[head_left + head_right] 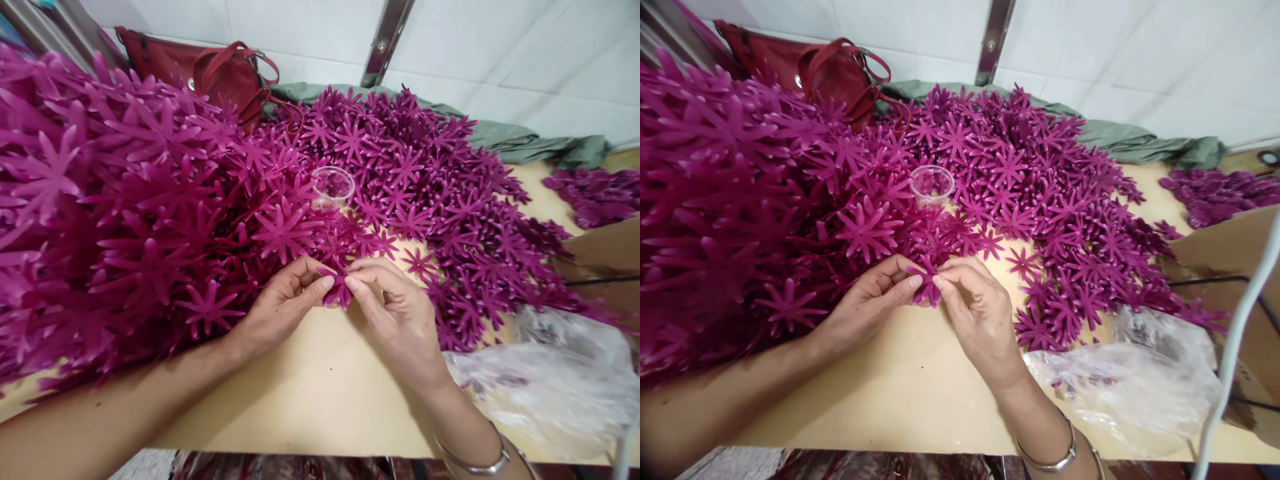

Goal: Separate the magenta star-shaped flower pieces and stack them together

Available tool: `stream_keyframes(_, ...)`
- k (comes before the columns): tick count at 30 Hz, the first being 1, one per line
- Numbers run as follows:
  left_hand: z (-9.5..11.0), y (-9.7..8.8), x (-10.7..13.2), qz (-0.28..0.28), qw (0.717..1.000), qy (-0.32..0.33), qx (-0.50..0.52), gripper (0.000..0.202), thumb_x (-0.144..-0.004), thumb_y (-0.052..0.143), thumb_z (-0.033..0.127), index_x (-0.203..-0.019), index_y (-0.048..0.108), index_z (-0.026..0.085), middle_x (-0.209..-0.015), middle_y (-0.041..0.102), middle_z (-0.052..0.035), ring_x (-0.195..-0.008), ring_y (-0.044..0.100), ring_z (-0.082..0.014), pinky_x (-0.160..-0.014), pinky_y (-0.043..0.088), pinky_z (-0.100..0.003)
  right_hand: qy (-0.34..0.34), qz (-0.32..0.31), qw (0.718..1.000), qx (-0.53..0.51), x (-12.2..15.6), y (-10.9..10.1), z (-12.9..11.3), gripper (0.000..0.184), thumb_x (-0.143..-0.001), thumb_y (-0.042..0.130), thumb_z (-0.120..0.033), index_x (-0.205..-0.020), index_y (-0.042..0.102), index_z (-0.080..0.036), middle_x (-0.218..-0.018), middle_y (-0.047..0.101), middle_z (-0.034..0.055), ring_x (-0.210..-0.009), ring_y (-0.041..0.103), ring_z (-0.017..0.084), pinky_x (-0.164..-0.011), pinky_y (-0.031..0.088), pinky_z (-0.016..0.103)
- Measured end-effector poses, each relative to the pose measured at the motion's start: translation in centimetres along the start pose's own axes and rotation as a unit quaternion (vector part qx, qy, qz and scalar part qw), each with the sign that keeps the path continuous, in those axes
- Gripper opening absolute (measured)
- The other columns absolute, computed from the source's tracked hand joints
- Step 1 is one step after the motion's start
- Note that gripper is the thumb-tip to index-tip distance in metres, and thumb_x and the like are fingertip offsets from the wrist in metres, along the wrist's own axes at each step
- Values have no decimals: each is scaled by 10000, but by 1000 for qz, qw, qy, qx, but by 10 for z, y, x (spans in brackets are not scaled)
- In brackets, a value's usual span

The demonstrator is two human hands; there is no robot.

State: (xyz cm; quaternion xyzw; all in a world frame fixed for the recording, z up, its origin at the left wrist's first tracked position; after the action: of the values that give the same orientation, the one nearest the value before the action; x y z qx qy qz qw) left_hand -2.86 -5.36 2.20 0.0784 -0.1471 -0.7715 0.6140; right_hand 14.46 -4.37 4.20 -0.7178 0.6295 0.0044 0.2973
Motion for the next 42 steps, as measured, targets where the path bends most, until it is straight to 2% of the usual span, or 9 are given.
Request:
stream_keyframes(4, -7, -2, -2, 12, 998, -5, 59, 228, -927, 728, 381, -948, 649, 168, -842, 663, -5, -754, 607, -117, -732, 516, -236, 112, 46, 985, -119, -1, 0, 11, 113, -926, 728, -301, -834, 725, -236, -860, 722, 7, -823, 665, 163, -798, 543, 298)
stream_keyframes(10, -15, -6, -3, 49, 996, -8, 79, 192, -932, 727, 342, -968, 648, 171, -932, 684, -15, -834, 659, -124, -822, 589, -261, 216, 117, 910, -334, -6, -3, 38, 189, -866, 785, -383, -974, 672, -276, -957, 720, -9, -837, 682, 149, -837, 583, 323)
stream_keyframes(15, -15, -5, -3, 47, 995, -10, 88, 166, -955, 704, 324, -1023, 649, 183, -960, 703, -22, -891, 688, -140, -873, 611, -289, 258, 125, 851, -439, -9, -3, 40, 362, -957, 599, -614, -964, 671, -259, -945, 763, 37, -890, 739, 198, -920, 610, 408)
stream_keyframes(18, -13, -4, -3, 42, 996, -2, 81, 171, -957, 704, 325, -1043, 655, 185, -1010, 720, -34, -921, 698, -148, -878, 616, -294, 242, 130, 866, -417, -10, -2, 32, 398, -950, 593, -647, -945, 680, -259, -983, 772, 41, -893, 739, 198, -903, 609, 397)
stream_keyframes(22, -13, -4, -2, 39, 996, -2, 79, 223, -946, 723, 343, -1088, 649, 187, -1042, 727, -41, -950, 723, -165, -884, 622, -304, 213, 143, 903, -346, -9, -2, 24, 167, -869, 791, -369, -978, 720, -264, -1040, 771, 6, -929, 711, 158, -936, 570, 333)
stream_keyframes(28, -9, -2, 1, 52, 996, -14, 68, 409, -940, 739, 352, -1284, 565, 215, -1110, 754, -60, -986, 767, -193, -974, 607, -345, 202, 156, 921, -293, -7, -6, 22, 185, -820, 837, -374, -894, 755, -225, -925, 751, 15, -844, 654, 160, -848, 542, 305)
stream_keyframes(36, -7, 1, 1, 33, 998, -8, 51, 460, -952, 720, 379, -1333, 521, 216, -1197, 745, -77, -1026, 761, -179, -982, 587, -321, 191, 97, 946, -245, -4, -4, 19, 361, -800, 857, -417, -663, 603, -201, -646, 563, -44, -620, 463, 112, -630, 391, 256)
stream_keyframes(39, -7, -1, 0, 31, 999, 10, 39, 417, -954, 713, 398, -1287, 545, 210, -1126, 751, -66, -988, 758, -176, -898, 601, -295, 182, 94, 952, -228, -4, -5, 18, 396, -792, 866, -384, -660, 537, -206, -637, 494, -62, -604, 411, 104, -598, 355, 250)
stream_keyframes(42, -6, -1, 0, 27, 999, 18, 29, 386, -967, 695, 375, -1281, 542, 211, -1120, 742, -60, -982, 748, -168, -882, 593, -291, 124, 140, 962, -200, -3, -8, 16, 366, -852, 820, -341, -713, 504, -219, -756, 546, -43, -688, 494, 120, -671, 418, 262)
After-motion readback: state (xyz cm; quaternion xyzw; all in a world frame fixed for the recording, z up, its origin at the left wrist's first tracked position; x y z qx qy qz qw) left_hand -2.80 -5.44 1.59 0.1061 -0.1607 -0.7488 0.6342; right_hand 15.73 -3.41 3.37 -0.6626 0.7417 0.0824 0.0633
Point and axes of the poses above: each hand's wrist, its own x-axis away from the middle knuckle, its own y-axis out of the palm, z = x × y, the point moved 2 cm from there along -x, towards the middle knuckle
